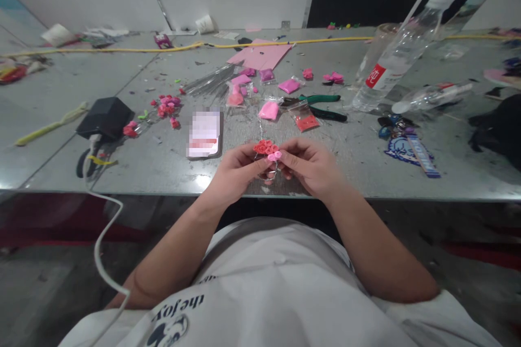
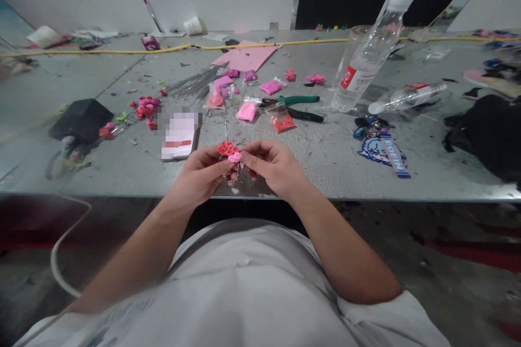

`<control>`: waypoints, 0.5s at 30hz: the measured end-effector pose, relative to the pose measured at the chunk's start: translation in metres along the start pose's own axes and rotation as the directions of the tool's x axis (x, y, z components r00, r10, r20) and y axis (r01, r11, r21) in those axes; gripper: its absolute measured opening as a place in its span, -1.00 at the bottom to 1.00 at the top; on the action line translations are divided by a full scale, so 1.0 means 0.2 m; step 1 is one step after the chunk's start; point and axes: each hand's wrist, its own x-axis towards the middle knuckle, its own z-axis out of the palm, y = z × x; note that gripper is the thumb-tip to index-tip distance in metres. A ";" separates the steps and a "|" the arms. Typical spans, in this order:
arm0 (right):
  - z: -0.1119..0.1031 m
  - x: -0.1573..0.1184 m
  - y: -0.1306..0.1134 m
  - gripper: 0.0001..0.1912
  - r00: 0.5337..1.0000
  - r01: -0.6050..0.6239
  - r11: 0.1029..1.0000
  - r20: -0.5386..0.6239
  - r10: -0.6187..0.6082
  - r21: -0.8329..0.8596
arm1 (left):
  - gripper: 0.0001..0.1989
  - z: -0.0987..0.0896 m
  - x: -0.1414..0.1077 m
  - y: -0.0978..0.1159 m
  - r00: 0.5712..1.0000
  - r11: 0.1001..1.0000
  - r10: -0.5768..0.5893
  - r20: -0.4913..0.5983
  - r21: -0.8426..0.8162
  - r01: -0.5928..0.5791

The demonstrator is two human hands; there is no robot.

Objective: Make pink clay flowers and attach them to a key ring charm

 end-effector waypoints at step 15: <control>0.00 -0.01 0.00 -0.67 1.000 0.004 1.000 -0.010 -0.004 -0.008 | -0.79 -0.01 0.00 -0.03 0.999 0.999 0.036 -0.019 0.015 -0.036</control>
